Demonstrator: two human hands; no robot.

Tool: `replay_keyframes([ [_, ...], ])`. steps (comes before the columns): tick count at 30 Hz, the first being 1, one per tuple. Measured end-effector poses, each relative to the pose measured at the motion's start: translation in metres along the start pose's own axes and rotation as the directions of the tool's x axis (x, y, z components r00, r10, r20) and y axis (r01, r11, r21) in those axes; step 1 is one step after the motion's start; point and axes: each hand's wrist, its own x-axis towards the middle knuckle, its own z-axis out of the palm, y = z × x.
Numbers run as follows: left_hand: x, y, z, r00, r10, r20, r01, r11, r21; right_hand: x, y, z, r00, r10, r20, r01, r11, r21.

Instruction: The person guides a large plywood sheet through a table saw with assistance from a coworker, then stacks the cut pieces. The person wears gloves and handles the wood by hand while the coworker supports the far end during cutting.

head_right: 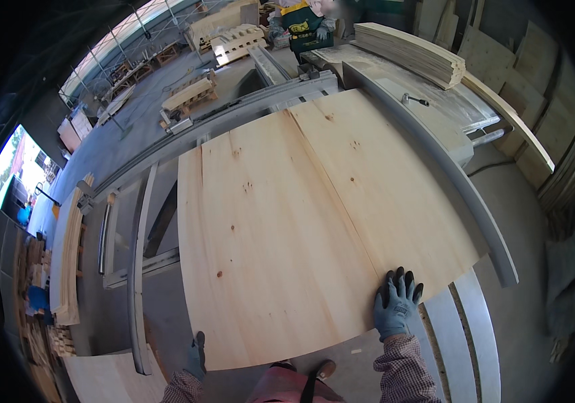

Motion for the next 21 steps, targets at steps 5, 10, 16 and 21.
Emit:
replay_keyframes([
  [5,-0.017,0.024,0.005,0.991,-0.046,0.125,0.074,0.969,-0.234,0.000,0.000,0.010,0.999,-0.022,-0.045,0.023,1.000,0.009],
  [10,0.007,-0.006,-0.004,0.988,0.120,0.098,-0.122,0.993,0.009,0.002,0.002,0.013,0.997,-0.019,-0.080,0.019,1.000,-0.001],
  [16,0.026,-0.034,-0.002,0.996,0.029,0.082,-0.006,0.964,-0.267,0.000,0.002,0.019,0.992,-0.024,-0.124,0.023,1.000,-0.011],
  [21,0.031,-0.037,0.000,0.994,-0.002,0.106,0.021,0.983,-0.183,-0.001,0.004,0.023,0.992,-0.009,-0.123,0.006,1.000,-0.023],
])
